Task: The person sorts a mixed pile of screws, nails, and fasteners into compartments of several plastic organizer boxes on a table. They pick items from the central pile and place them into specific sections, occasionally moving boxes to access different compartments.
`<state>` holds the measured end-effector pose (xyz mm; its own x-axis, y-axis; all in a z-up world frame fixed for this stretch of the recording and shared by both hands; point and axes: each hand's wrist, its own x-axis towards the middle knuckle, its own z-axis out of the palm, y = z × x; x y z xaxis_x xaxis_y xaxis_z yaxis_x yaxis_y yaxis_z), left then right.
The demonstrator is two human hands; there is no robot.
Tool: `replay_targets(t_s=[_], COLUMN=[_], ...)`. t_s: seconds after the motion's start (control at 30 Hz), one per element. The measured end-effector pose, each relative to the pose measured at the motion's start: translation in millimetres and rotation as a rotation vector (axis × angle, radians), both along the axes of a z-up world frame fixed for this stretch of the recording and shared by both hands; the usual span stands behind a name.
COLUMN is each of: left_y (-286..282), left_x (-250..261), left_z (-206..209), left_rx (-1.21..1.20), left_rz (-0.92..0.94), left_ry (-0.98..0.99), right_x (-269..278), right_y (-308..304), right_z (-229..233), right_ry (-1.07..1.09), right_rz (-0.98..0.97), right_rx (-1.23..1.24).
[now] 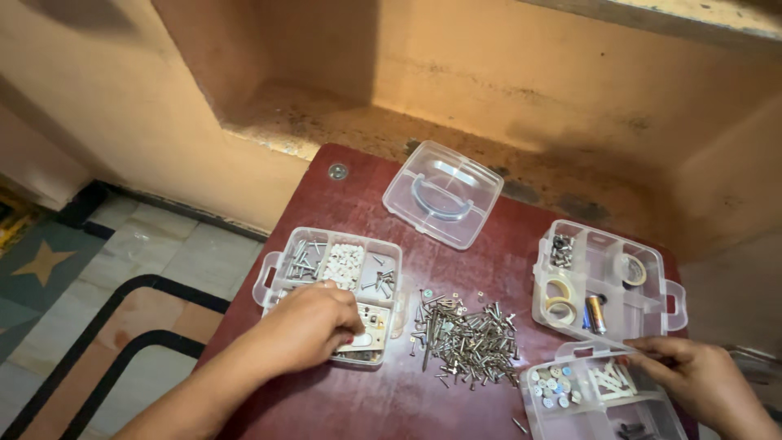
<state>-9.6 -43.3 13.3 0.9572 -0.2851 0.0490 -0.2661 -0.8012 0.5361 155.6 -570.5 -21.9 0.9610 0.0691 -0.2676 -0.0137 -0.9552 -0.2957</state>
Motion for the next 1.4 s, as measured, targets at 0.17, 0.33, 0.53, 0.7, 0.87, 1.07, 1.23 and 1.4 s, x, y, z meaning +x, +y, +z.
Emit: replay_targets(t_s=[0.17, 0.33, 0.53, 0.7, 0.87, 1.07, 1.23, 1.4], left_y=[-4, -27, -93, -188, -282, -337, -352, -328], left_x=[5, 21, 70, 161, 242, 270, 276, 279], left_z=[7, 28, 42, 36, 23, -12, -8, 7], left_rx=[0.111, 0.061, -0.039, -0.133, 0.176, 0.612, 0.715, 0.475], left_rz=[-0.019, -0.094, -0.315, -0.468, -0.472, -0.439, -0.367, -0.372], left_ry=[-0.059, -0.158, -0.205, -0.357, -0.535, -0.371, -0.187, -0.081], right_x=[-7, -18, -25, -26, -27, -22, -24, -23], right_y=[20, 27, 44, 48, 44, 40, 39, 40], right_z=[17, 32, 55, 63, 57, 52, 53, 55], right_ry=[-0.024, -0.065, -0.127, -0.104, -0.15, -0.138, -0.138, -0.114], right_rz=[0.072, 0.152, 0.205, 0.163, 0.219, 0.254, 0.265, 0.252], right_rx=[0.063, 0.19, 0.152, 0.173, 0.203, 0.218, 0.218, 0.229])
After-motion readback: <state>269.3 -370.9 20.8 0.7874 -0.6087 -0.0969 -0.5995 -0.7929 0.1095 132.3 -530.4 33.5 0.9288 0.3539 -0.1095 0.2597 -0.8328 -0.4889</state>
